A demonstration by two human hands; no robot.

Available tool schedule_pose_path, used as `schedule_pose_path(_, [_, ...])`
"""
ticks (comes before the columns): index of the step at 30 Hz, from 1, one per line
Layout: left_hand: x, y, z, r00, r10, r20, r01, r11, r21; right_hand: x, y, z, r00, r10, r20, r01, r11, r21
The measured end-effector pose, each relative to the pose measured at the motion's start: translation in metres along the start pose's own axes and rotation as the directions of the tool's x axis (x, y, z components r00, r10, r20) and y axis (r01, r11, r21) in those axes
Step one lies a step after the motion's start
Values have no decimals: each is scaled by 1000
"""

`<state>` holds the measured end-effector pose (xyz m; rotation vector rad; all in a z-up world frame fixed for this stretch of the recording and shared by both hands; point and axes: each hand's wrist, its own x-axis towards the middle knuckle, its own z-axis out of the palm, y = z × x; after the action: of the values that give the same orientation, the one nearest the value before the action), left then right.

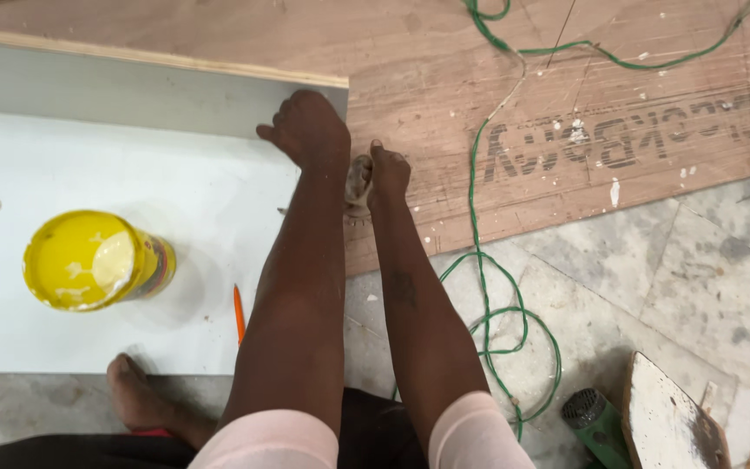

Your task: The person applies adhesive to a white edge strip and presses it onto the edge of a wooden board. They then use masking tape to secure the strip in place while it sets.

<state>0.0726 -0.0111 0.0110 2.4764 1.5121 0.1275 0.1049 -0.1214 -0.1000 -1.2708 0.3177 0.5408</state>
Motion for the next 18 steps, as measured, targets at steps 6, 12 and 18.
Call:
schedule_pose_path(6, [25,-22,-2,987,142,74,-128,978,-167,-65,-25,28,906,-376,196,383,924,3])
schedule_pose_path(12, [5,-73,-39,802,411,433,192,509,-839,-94,-17,52,845,-456,280,466,884,33])
schedule_pose_path(18, [-21,-98,-6,790,452,415,289,322,-902,-92,2,46,923,-315,222,366,897,-248])
